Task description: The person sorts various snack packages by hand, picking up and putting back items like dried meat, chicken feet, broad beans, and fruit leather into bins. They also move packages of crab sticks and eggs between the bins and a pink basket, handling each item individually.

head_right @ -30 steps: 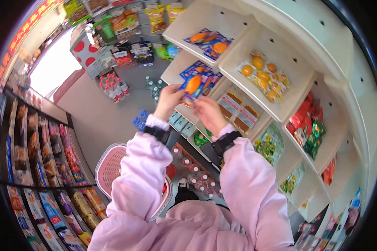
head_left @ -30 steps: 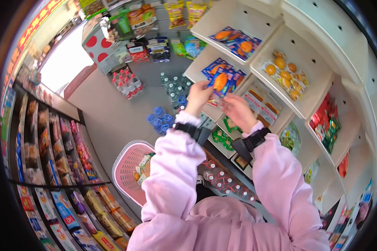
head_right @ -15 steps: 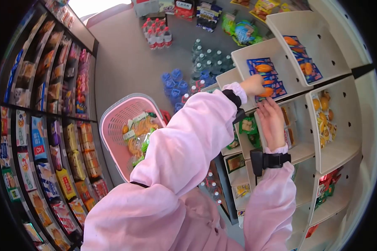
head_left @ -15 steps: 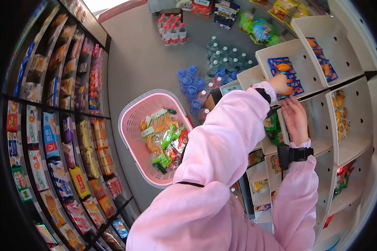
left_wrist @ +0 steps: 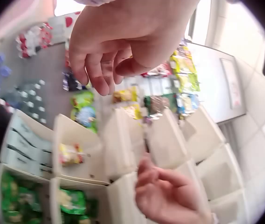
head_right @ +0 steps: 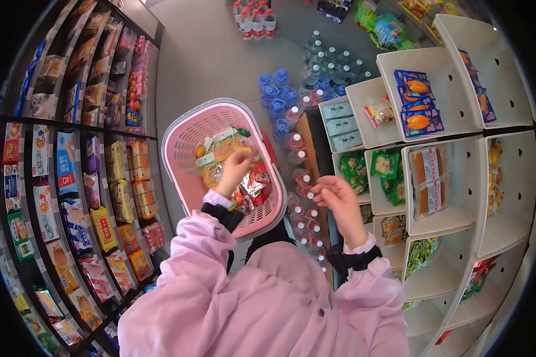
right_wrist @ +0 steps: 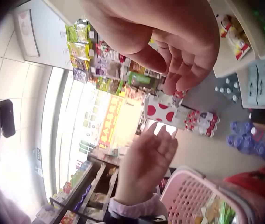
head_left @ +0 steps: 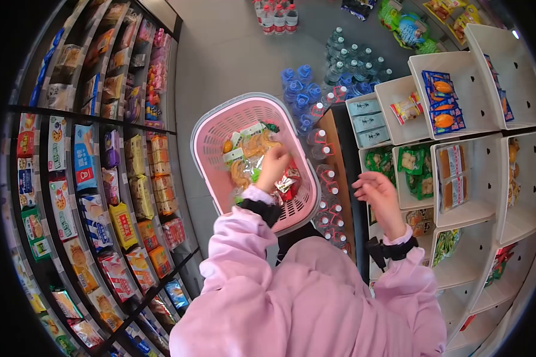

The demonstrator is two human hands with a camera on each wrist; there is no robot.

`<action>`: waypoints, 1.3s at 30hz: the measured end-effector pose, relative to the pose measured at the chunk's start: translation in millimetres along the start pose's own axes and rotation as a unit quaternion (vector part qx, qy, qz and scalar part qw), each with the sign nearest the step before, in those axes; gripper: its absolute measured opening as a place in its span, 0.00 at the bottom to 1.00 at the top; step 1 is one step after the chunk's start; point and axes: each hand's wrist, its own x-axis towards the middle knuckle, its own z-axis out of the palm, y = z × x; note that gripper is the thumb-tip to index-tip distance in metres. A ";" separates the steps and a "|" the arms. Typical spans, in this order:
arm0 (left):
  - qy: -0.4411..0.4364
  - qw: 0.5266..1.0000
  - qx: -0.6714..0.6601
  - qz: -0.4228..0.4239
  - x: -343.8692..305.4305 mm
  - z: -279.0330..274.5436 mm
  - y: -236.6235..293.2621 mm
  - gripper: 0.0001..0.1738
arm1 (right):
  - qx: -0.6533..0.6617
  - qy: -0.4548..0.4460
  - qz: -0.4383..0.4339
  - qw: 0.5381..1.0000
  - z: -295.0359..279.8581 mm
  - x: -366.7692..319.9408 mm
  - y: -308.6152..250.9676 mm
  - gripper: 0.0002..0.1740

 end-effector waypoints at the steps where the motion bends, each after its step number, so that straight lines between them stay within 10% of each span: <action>1: 0.021 0.998 -0.028 -0.056 2.4 -22.1 -47.6 0.12 | -0.003 -0.031 0.014 0.999 8.4 1.4 3.1 0.11; 5: 0.038 0.964 0.052 -0.260 -14.8 -73.8 -110.0 0.10 | -0.008 -0.069 0.050 0.996 31.5 13.2 15.1 0.10; 8: 0.053 0.916 -0.232 -0.324 -12.5 -84.0 -142.6 0.09 | -0.006 -0.081 0.065 0.995 41.6 22.0 22.4 0.10; 12: 0.251 0.829 -0.297 -0.402 3.8 -53.9 -142.5 0.10 | -0.009 -0.069 0.096 0.993 47.8 27.6 32.6 0.10; 23: 0.213 0.733 -0.506 -0.402 36.7 -43.7 -154.5 0.05 | 0.014 -0.045 0.119 0.992 39.2 33.4 57.9 0.10; 30: 0.057 0.856 -0.498 -0.130 -37.6 -50.9 -27.3 0.01 | 0.007 -0.064 0.123 0.990 36.5 26.6 50.9 0.11; 39: -0.135 0.932 -0.336 -0.023 -140.1 -37.4 90.0 0.04 | 0.134 -0.152 0.102 0.974 44.5 -19.1 46.9 0.19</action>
